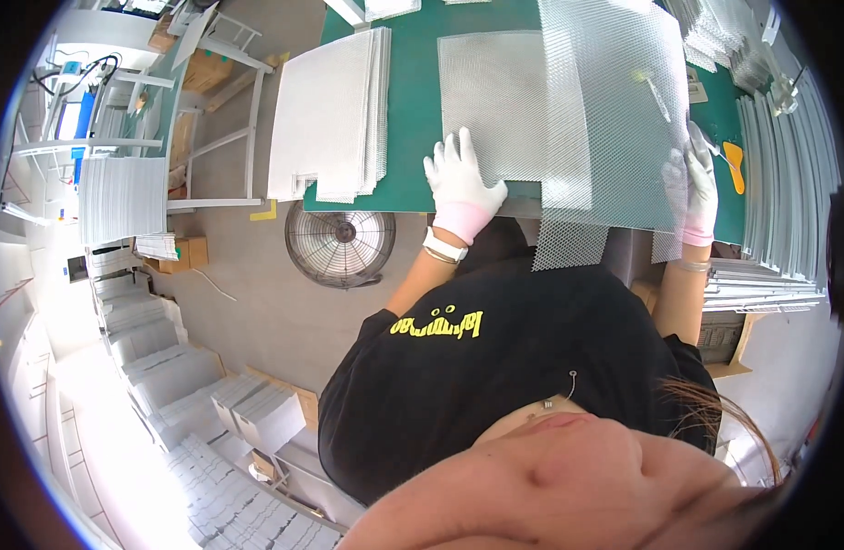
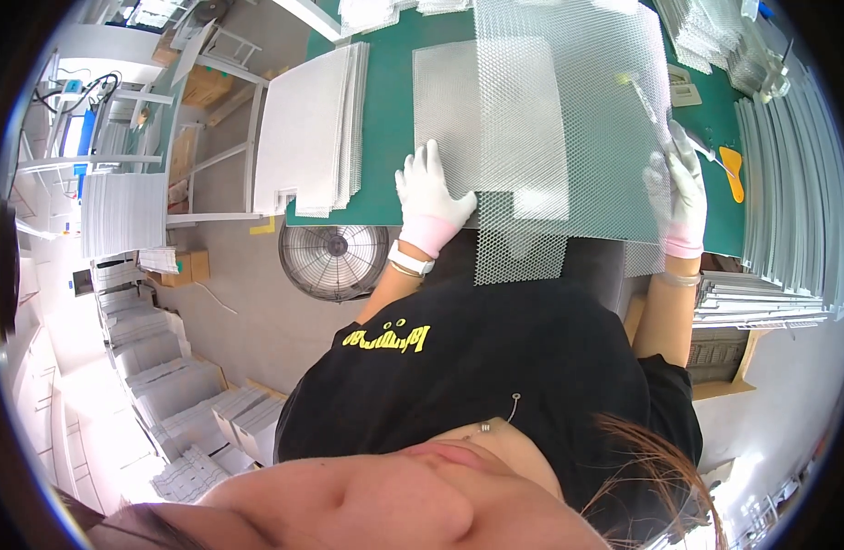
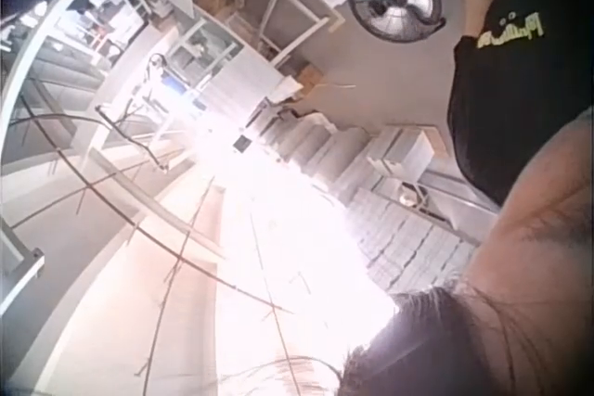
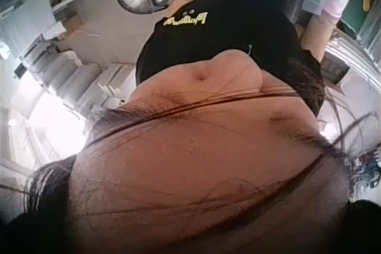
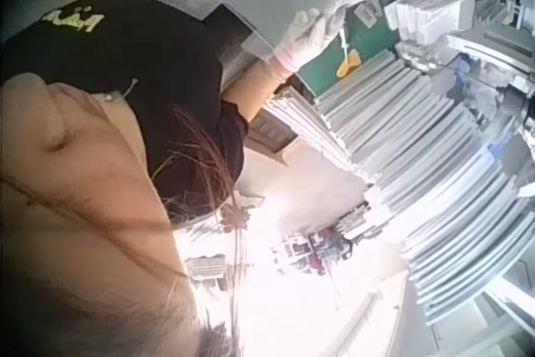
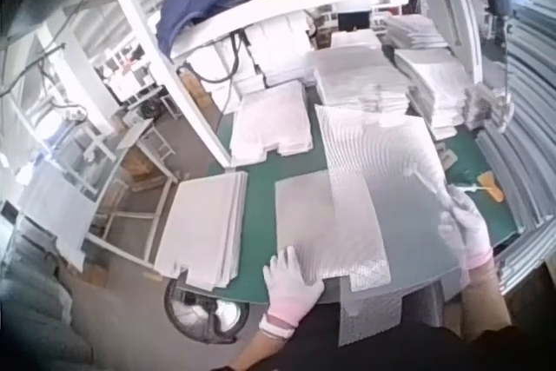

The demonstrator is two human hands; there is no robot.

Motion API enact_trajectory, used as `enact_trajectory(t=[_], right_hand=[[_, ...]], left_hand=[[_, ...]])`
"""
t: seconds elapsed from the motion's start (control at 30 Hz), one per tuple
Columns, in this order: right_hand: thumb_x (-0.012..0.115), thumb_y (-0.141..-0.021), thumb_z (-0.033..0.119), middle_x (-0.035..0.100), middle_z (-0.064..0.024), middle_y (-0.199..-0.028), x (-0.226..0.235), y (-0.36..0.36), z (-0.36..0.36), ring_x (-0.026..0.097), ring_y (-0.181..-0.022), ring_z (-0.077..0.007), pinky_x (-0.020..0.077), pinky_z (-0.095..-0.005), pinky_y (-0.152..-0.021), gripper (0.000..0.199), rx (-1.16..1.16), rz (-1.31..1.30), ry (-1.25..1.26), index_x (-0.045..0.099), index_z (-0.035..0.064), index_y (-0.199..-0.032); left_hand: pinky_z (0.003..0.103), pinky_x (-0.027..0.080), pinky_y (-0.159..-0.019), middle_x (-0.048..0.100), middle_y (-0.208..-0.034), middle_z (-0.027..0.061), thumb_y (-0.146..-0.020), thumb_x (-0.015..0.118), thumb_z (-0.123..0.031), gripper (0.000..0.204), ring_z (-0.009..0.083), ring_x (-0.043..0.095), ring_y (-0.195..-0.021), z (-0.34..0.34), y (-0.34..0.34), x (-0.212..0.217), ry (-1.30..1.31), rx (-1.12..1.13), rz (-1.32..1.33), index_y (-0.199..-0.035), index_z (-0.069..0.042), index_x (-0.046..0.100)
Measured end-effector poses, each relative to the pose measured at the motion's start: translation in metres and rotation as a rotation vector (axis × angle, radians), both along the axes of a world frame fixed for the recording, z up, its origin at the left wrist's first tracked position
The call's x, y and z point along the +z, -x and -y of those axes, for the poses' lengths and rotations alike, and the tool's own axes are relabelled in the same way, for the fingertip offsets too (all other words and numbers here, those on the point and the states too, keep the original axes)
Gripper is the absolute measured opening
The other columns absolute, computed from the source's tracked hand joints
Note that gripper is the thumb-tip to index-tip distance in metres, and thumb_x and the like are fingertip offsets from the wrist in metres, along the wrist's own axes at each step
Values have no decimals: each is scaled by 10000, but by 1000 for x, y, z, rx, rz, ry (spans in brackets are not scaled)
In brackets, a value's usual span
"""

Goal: Assembling air filters by attaching metal frames and drilling screws into the assembly.

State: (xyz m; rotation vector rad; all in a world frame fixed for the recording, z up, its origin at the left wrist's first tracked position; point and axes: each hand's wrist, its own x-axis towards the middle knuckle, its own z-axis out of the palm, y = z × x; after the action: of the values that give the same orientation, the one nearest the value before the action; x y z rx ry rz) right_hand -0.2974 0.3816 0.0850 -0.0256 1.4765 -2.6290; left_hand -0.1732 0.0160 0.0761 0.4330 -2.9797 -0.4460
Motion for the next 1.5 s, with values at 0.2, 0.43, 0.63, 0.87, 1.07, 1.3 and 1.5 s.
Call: enact_trajectory(t=[0.2, 0.43, 0.63, 0.87, 1.07, 1.3, 1.5], right_hand=[[587, -997, 107, 521, -91, -1472, 10, -7, 4, 521, -1303, -171, 386, -310, -1147, 508, -93, 11, -13, 467, -1, -1479], [586, -983, 81, 526, -133, -1477, 12, -9, 7, 497, -1354, -217, 366, -344, -1179, 481, -216, 83, 100, 506, -4, -1449], [593, -977, 86, 539, -126, -1467, 13, -12, 11, 506, -1347, -228, 364, -356, -1181, 482, -212, 74, 135, 517, 5, -1446], [571, -963, 67, 547, -130, -1459, -1, -9, 21, 518, -1320, -217, 355, -338, -1168, 501, -66, 50, 143, 505, -8, -1454], [565, -975, 78, 524, -130, -1470, -15, 15, 77, 545, -1261, -163, 419, -300, -1103, 535, 163, -16, 86, 444, -27, -1486], [568, -980, 15, 550, -158, -1418, -3, 9, 89, 633, -957, -117, 555, -261, -855, 510, 161, -7, 108, 443, -35, -1473], [571, -995, 38, 552, -168, -1410, -3, 10, 104, 626, -934, -112, 554, -259, -838, 521, 187, -45, 64, 409, -51, -1482]], left_hand=[[479, 362, -1154, 290, -1534, 331, -626, 893, -282, 1149, 468, 349, -1403, 36, -3, 6, -261, -84, -154, -1535, 40, 268], [427, 292, -1204, 191, -1592, 320, -674, 883, -200, 1130, 423, 223, -1499, 67, -4, -1, -814, -28, -322, -1560, 43, 223], [492, 343, -1166, 346, -1566, 207, -747, 880, -234, 1044, 338, 369, -1437, 102, -42, 85, -1408, 127, -688, -1576, -37, 276], [460, 225, -1233, 387, -1575, 160, -797, 832, -189, 883, 332, 374, -1454, 211, -129, 127, -725, 40, -766, -1538, -46, 373], [469, 354, -1166, 493, -1514, 147, -741, 778, -122, 696, 382, 433, -1417, 317, -158, 48, -208, 87, 48, -1403, -77, 566], [491, 330, -1172, 563, -1410, 187, -827, 667, -75, 513, 390, 444, -1393, 186, -71, 78, -210, -196, -402, -1336, -58, 605], [516, 230, -1215, 431, -1518, 229, -952, 570, -303, 564, 416, 357, -1435, 34, -7, -12, 100, -476, -60, -1429, -15, 481]])
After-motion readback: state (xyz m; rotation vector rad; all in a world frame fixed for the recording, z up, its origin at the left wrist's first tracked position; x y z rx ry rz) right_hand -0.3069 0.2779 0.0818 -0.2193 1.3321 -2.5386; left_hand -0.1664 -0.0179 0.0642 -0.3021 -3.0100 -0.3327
